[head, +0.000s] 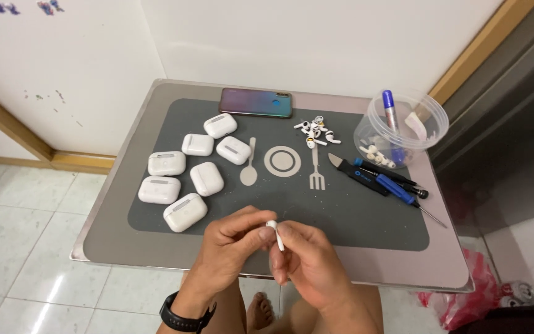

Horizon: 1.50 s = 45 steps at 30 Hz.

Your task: Assembling earbud components by attaching silicone tips to the earbud bodies.

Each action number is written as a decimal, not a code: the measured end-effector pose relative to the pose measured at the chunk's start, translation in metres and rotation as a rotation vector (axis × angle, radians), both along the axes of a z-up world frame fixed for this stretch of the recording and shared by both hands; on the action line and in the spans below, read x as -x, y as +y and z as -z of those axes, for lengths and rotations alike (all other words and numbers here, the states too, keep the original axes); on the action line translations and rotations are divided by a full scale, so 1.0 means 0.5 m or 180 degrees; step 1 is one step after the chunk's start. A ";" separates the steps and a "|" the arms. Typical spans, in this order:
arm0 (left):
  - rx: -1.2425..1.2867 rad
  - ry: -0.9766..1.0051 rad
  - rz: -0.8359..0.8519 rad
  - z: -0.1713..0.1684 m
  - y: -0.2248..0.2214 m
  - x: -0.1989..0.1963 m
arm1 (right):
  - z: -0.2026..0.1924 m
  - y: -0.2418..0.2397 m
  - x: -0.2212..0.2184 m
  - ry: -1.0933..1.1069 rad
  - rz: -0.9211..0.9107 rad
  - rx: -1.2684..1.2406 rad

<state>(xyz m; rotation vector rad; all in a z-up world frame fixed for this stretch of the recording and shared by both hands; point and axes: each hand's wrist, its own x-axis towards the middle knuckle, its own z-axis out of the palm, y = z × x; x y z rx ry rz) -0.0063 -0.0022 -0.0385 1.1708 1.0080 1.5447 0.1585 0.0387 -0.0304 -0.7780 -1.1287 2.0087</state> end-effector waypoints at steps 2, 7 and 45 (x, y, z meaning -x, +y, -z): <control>-0.0150 0.0151 -0.0003 -0.004 -0.002 0.005 | 0.000 -0.011 0.008 -0.0097 0.0151 -0.0066; -0.0578 0.0514 0.0050 0.011 -0.005 0.010 | 0.009 -0.016 0.009 0.0014 0.0315 -0.0413; -0.0511 0.0354 0.0478 -0.013 -0.004 0.014 | 0.107 0.031 -0.025 0.1399 -0.0434 0.1027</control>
